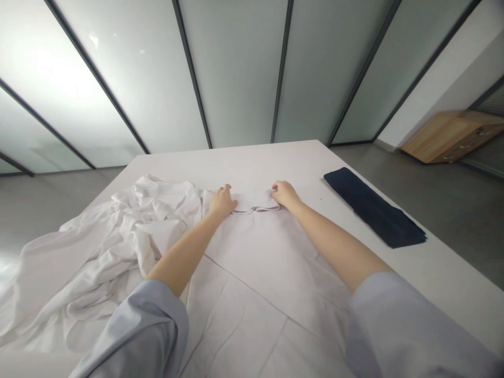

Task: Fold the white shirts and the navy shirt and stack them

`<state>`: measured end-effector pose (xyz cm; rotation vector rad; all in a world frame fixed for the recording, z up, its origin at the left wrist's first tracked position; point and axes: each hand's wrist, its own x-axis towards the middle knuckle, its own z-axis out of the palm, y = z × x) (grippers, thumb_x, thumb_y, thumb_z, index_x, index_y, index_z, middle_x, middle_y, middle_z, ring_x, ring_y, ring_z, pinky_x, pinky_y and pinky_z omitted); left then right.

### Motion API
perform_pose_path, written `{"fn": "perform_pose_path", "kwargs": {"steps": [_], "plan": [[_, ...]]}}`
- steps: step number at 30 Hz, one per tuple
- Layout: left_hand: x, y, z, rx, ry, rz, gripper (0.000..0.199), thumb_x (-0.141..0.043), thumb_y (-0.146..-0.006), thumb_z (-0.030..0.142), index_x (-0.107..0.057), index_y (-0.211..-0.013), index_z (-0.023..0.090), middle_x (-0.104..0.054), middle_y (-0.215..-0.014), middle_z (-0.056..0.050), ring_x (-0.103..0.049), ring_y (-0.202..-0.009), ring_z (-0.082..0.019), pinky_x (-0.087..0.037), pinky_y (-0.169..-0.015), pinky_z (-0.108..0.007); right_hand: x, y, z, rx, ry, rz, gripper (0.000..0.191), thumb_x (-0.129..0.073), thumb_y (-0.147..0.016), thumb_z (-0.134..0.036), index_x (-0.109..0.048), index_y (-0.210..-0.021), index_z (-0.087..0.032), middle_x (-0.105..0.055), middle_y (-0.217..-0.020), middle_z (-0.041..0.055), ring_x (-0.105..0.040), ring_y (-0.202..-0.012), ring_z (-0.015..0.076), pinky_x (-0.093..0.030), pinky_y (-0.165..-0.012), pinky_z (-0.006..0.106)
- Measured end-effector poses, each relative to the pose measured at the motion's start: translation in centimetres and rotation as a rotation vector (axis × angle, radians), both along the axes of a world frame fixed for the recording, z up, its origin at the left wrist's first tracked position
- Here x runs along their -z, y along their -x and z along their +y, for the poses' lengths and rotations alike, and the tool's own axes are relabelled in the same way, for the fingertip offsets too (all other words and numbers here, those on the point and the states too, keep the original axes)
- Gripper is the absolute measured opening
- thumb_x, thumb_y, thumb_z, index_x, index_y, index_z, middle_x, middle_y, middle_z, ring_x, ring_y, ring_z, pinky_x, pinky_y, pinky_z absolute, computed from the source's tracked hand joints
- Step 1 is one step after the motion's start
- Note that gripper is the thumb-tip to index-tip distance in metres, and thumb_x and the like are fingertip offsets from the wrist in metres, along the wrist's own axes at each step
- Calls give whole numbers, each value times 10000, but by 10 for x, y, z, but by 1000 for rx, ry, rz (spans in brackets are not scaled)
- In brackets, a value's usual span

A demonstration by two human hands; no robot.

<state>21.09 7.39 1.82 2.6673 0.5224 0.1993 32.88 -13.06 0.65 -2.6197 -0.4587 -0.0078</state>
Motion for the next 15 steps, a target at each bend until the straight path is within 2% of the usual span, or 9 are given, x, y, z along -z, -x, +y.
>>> {"fn": "perform_pose_path", "kwargs": {"steps": [1, 3, 5, 8, 11, 15], "plan": [[-2, 3, -4, 31, -124, -38, 503, -618, -801, 247, -504, -1289, 194, -575, -1253, -136, -541, -1173, -275, -435, -976, -381, -3, 3, 0, -26, 57, -75, 289, -598, -818, -207, -673, -1094, -168, -619, -1165, 126, -597, -1029, 223, -436, -927, 298], [-3, 8, -13, 114, -264, -113, 464, -538, -867, 299, -493, -1319, 204, -504, -1360, -137, -453, -1274, -284, -381, -1037, -391, -7, 11, 3, -103, 115, -199, 339, -550, -871, -264, -638, -1185, -172, -569, -1251, 148, -552, -1116, 258, -410, -979, 345], [0, 9, -21, 206, -310, -124, 510, -479, -908, 378, -444, -1386, 203, -434, -1451, -134, -360, -1356, -295, -309, -1098, -409, -8, 19, 7, -226, 146, -256, 416, -481, -927, -321, -568, -1307, -177, -520, -1349, 152, -466, -1245, 286, -348, -1053, 389], [15, 5, -26, 262, -292, 40, 651, -391, -928, 529, -318, -1488, 204, -303, -1557, -135, -221, -1440, -330, -197, -1147, -476, 1, 28, 11, -340, 239, -193, 580, -402, -963, -473, -387, -1473, -197, -371, -1514, 133, -276, -1405, 315, -219, -1135, 446], [29, 4, -23, 236, -259, 177, 718, -309, -918, 625, -280, -1515, 228, -228, -1593, -125, -139, -1464, -367, -140, -1149, -537, 14, 33, 8, -294, 334, -64, 685, -339, -949, -600, -307, -1517, -218, -261, -1577, 118, -179, -1447, 337, -145, -1154, 485], [33, 6, -18, 187, -262, 180, 783, -293, -891, 678, -276, -1523, 216, -184, -1605, -130, -98, -1466, -396, -116, -1153, -543, 22, 33, 2, -251, 346, -45, 701, -288, -951, -622, -293, -1525, -218, -222, -1590, 121, -168, -1453, 329, -119, -1160, 480]]}}
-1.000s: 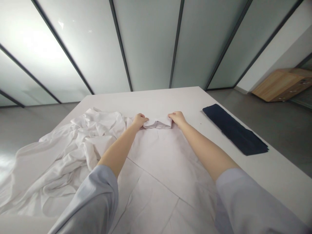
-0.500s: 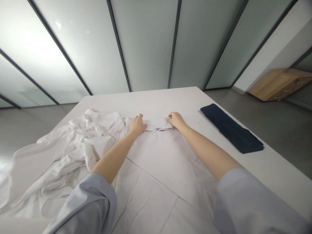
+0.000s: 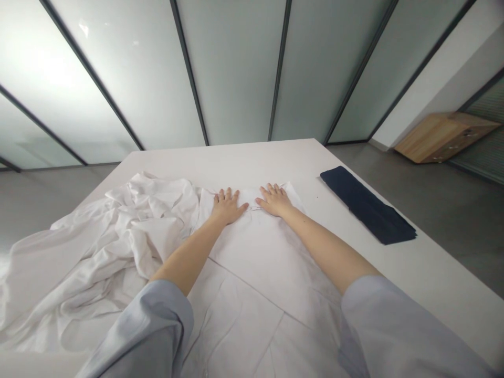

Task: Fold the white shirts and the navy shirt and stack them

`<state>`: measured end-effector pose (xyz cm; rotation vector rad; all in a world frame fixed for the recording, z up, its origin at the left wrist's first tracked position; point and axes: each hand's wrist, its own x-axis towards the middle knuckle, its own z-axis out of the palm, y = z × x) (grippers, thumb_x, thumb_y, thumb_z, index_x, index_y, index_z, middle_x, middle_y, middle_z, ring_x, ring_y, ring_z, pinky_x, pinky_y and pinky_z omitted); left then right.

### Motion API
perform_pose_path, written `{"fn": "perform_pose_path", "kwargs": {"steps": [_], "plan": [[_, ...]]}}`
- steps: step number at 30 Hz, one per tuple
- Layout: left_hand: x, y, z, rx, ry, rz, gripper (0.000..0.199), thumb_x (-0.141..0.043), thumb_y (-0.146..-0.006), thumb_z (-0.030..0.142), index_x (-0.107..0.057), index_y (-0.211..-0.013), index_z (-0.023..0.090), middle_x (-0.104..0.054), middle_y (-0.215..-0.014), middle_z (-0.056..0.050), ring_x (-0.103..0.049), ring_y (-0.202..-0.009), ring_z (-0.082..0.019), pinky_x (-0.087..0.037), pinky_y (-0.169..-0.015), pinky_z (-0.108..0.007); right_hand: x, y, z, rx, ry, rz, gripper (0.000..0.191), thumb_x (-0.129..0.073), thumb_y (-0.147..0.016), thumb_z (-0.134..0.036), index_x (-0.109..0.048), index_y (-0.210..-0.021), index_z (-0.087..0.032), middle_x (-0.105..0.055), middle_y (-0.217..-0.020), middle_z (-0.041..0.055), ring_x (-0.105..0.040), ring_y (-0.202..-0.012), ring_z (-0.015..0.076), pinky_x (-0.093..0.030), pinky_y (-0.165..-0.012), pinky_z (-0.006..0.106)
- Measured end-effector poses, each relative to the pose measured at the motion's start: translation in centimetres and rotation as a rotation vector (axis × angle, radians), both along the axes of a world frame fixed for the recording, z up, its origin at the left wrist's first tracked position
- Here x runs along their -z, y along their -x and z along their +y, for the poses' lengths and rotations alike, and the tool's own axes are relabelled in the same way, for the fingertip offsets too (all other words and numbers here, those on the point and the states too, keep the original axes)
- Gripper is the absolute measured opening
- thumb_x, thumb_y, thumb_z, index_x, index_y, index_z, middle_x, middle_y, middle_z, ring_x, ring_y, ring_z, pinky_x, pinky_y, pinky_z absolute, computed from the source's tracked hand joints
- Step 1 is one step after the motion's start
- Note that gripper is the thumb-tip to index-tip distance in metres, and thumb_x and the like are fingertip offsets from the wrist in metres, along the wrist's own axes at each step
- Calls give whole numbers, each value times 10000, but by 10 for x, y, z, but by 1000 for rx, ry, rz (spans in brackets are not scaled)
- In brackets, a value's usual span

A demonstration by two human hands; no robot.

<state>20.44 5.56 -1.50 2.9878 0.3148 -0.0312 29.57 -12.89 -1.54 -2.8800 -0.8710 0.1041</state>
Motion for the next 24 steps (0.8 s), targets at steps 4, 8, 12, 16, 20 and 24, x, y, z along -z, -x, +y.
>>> {"fn": "perform_pose_path", "kwargs": {"steps": [4, 8, 12, 16, 20, 24], "plan": [[-1, 2, -1, 20, -18, -45, 777, -308, -896, 660, -306, -1510, 183, -221, -1591, -152, -136, -1458, -398, -134, -1155, -523, -1, 1, 0, -13, -14, -38, 691, -302, -960, -592, -326, -1508, -172, -245, -1576, 153, -180, -1450, 324, -132, -1158, 473], [-7, 10, -6, 28, -55, -172, 660, -386, -917, 536, -365, -1464, 167, -297, -1559, -155, -235, -1437, -335, -197, -1152, -448, -2, 7, 0, 36, -89, -118, 647, -392, -954, -514, -385, -1466, -120, -315, -1540, 178, -224, -1435, 319, -172, -1149, 456], [-23, 38, -16, 60, -45, -217, 540, -437, -910, 460, -455, -1381, 198, -396, -1494, -150, -347, -1373, -311, -266, -1124, -459, -10, 19, -13, 92, -173, -188, 557, -433, -946, -401, -432, -1426, -119, -406, -1487, 167, -309, -1394, 295, -240, -1125, 424], [-32, 84, -30, -28, 22, 8, 667, -423, -884, 590, -404, -1438, 218, -302, -1550, -174, -221, -1430, -400, -232, -1094, -625, -24, 49, -36, 60, -116, -98, 540, -463, -928, -429, -472, -1406, -178, -432, -1470, 141, -342, -1370, 308, -273, -1110, 436], [-23, 123, -47, -82, 53, 124, 762, -352, -871, 676, -316, -1501, 250, -206, -1591, -167, -138, -1445, -446, -178, -1065, -708, -23, 94, -56, 105, -16, 88, 694, -402, -919, -612, -340, -1499, -236, -298, -1553, 144, -221, -1420, 393, -236, -1097, 577], [-10, 136, -55, -77, 20, 63, 804, -315, -864, 704, -289, -1517, 235, -158, -1602, -168, -92, -1453, -445, -96, -1080, -713, -10, 123, -62, 58, 56, 139, 796, -330, -899, -709, -268, -1533, -232, -161, -1597, 163, -103, -1439, 441, -126, -1093, 659]]}}
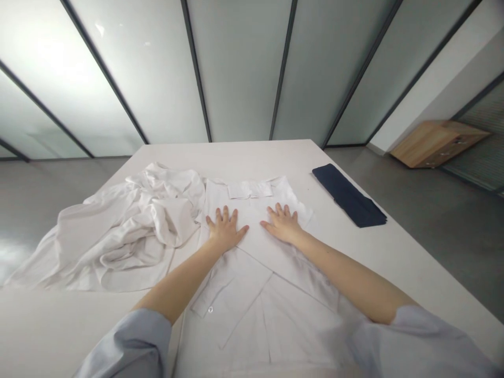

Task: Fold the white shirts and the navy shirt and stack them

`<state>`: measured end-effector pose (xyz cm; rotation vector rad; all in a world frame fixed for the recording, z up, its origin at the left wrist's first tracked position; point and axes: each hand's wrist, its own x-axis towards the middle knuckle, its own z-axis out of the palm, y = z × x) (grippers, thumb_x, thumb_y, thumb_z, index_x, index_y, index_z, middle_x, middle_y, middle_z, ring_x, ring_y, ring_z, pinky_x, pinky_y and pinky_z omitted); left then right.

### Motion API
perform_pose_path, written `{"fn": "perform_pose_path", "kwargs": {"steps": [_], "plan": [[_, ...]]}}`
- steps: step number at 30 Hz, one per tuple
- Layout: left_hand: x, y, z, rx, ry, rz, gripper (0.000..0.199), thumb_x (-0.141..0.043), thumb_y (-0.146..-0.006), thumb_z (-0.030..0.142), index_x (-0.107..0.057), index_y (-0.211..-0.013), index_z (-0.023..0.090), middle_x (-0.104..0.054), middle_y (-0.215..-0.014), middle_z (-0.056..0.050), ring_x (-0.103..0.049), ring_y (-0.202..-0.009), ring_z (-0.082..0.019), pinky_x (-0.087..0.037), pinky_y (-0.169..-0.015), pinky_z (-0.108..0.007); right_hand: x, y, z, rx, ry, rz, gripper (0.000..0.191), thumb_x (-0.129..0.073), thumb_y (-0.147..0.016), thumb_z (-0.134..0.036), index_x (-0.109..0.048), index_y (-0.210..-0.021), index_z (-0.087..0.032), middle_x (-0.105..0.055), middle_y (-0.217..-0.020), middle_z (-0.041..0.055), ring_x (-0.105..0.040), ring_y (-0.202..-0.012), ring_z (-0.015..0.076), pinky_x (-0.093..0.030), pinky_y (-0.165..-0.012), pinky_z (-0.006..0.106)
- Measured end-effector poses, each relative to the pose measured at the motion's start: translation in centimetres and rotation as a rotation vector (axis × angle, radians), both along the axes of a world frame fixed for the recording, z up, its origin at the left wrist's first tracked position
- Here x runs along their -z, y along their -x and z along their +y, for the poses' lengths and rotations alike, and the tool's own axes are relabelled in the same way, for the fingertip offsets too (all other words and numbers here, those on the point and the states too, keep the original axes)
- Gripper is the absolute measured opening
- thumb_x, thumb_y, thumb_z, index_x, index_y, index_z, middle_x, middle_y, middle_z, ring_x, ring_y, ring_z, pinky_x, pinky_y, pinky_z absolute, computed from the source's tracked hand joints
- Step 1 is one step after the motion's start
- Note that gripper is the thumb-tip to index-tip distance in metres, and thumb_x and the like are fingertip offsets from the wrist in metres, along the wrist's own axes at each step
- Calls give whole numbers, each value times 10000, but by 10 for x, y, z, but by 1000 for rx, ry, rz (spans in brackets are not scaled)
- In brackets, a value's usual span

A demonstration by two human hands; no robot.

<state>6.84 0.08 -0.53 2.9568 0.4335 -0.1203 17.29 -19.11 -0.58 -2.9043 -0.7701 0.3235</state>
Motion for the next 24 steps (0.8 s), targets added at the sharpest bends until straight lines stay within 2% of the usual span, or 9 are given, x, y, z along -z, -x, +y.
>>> {"fn": "perform_pose_path", "kwargs": {"steps": [4, 12, 15, 19, 21, 24], "plan": [[5, -17, 9, 3, -21, -22, 821, -272, -864, 716, -258, -1528, 233, -147, -1606, -164, -81, -1458, -433, -80, -1093, -697, 7, -11, 9, -15, -5, -93, 789, -308, -907, -704, -264, -1535, -228, -146, -1602, 156, -88, -1448, 416, -91, -1115, 627], [1, -101, 43, 38, -98, -24, 822, -218, -875, 719, -243, -1530, 223, -176, -1601, -161, -134, -1452, -420, -143, -1097, -666, 1, -90, 46, -4, -24, -117, 727, -313, -934, -650, -310, -1515, -213, -191, -1593, 151, -161, -1441, 387, -142, -1123, 585], [0, -120, 49, 68, -114, -69, 791, -253, -883, 700, -303, -1503, 211, -242, -1581, -163, -194, -1438, -407, -187, -1092, -648, 0, -107, 51, -8, -30, -123, 695, -320, -948, -609, -328, -1504, -192, -211, -1586, 155, -175, -1440, 380, -160, -1128, 568], [-5, -116, 48, 102, -123, -220, 638, -376, -918, 546, -382, -1443, 183, -346, -1533, -160, -326, -1391, -322, -243, -1121, -523, -7, -100, 44, -40, -38, -188, 644, -387, -954, -517, -345, -1492, -165, -277, -1561, 164, -214, -1434, 356, -185, -1139, 522], [-10, -101, 46, 118, -105, -236, 591, -421, -917, 484, -410, -1417, 168, -356, -1524, -164, -359, -1372, -306, -298, -1101, -469, -12, -86, 34, -74, -36, -211, 641, -417, -945, -500, -360, -1484, -156, -299, -1550, 166, -216, -1434, 354, -182, -1145, 515], [-14, -64, 41, 168, -53, -171, 616, -439, -907, 522, -426, -1406, 162, -333, -1536, -170, -334, -1393, -328, -339, -1076, -452, -13, -55, 10, -109, -32, -194, 654, -407, -936, -553, -387, -1474, -182, -327, -1539, 159, -225, -1428, 370, -184, -1139, 547]]}}
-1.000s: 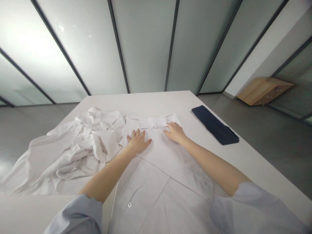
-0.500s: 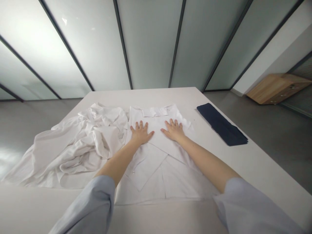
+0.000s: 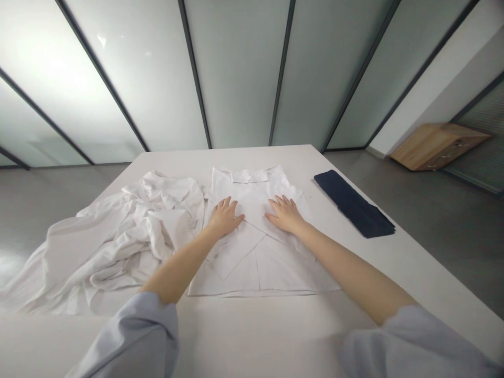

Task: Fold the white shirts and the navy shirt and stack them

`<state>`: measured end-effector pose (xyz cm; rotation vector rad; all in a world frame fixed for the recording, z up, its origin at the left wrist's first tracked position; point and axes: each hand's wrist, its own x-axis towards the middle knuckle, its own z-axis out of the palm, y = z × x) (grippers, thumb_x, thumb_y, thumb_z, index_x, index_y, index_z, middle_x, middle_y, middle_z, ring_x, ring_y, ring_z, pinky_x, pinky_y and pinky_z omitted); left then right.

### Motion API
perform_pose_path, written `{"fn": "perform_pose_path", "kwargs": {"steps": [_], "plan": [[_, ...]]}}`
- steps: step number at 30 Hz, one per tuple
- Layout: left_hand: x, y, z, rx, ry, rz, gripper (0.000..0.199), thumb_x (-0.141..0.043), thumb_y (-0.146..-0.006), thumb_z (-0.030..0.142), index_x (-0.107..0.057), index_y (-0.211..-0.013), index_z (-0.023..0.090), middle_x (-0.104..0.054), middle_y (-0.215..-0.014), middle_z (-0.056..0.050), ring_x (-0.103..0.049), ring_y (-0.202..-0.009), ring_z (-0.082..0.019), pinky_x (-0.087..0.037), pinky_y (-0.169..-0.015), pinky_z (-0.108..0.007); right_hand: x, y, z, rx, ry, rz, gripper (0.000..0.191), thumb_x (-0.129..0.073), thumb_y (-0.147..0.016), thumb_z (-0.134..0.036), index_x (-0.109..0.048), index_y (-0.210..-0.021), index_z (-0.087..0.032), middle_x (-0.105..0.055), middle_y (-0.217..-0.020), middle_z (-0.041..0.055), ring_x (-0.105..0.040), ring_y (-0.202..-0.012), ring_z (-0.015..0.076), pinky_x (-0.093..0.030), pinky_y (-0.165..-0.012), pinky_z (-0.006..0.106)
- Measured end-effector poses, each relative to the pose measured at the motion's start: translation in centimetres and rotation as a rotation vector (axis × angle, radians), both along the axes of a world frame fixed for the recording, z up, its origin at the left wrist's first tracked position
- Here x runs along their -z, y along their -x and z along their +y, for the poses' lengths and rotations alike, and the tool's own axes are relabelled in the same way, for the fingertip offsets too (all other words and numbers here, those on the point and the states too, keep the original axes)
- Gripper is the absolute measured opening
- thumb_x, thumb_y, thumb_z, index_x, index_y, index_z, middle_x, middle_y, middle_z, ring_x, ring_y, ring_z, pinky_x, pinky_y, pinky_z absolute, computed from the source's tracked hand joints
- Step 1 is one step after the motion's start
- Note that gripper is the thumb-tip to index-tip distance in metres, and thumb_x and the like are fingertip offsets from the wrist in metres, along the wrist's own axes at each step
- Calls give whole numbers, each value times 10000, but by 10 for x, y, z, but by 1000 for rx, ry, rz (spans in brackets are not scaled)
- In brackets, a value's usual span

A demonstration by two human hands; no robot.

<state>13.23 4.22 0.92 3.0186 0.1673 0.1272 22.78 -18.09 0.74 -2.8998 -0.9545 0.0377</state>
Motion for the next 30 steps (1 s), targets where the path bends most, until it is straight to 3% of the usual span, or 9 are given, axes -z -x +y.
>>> {"fn": "perform_pose_path", "kwargs": {"steps": [4, 7, 10, 14, 20, 25, 30], "plan": [[9, 56, -8, 33, 23, 109, 708, -377, -905, 618, -370, -1460, 178, -314, -1551, -167, -282, -1423, -366, -292, -1102, -504, 14, 42, -35, 29, 18, 73, 721, -304, -925, -664, -356, -1498, -230, -316, -1546, 153, -227, -1422, 405, -204, -1109, 609], [20, 79, -14, 8, -13, 120, 737, -343, -910, 627, -344, -1483, 163, -260, -1572, -175, -207, -1447, -385, -235, -1123, -549, 28, 55, -49, 12, 37, 76, 768, -275, -911, -702, -324, -1516, -230, -243, -1577, 151, -189, -1433, 411, -174, -1121, 609], [23, 78, -16, -17, -45, 99, 749, -337, -912, 623, -325, -1496, 154, -226, -1582, -175, -175, -1456, -383, -209, -1138, -549, 33, 48, -46, 1, 46, 38, 765, -285, -914, -693, -306, -1524, -231, -201, -1592, 139, -158, -1445, 399, -145, -1137, 594], [18, 54, -8, -23, -46, 95, 736, -346, -916, 613, -332, -1494, 158, -243, -1579, -166, -200, -1453, -367, -215, -1146, -523, 25, 24, -32, -15, 58, 18, 723, -312, -930, -649, -316, -1520, -230, -219, -1589, 127, -182, -1445, 377, -171, -1146, 548], [10, 30, 5, -23, -33, -7, 701, -425, -900, 583, -417, -1429, 122, -367, -1518, -189, -345, -1393, -341, -286, -1124, -470, 18, 6, -20, -9, 1, -64, 637, -377, -938, -585, -437, -1444, -203, -349, -1534, 136, -308, -1401, 349, -267, -1115, 508], [10, 59, 9, 6, 0, -43, 563, -488, -894, 465, -478, -1358, 147, -465, -1442, -165, -451, -1312, -301, -387, -1062, -426, 25, 19, -49, -41, -61, -150, 531, -427, -945, -497, -526, -1358, -178, -471, -1442, 144, -400, -1340, 324, -321, -1088, 467], [16, 90, 17, 63, 57, -60, 503, -478, -904, 427, -505, -1327, 157, -476, -1432, -152, -447, -1317, -282, -377, -1088, -426, 34, 31, -88, -21, -73, -156, 502, -471, -926, -466, -553, -1331, -181, -489, -1424, 140, -436, -1309, 322, -352, -1069, 472]]}}
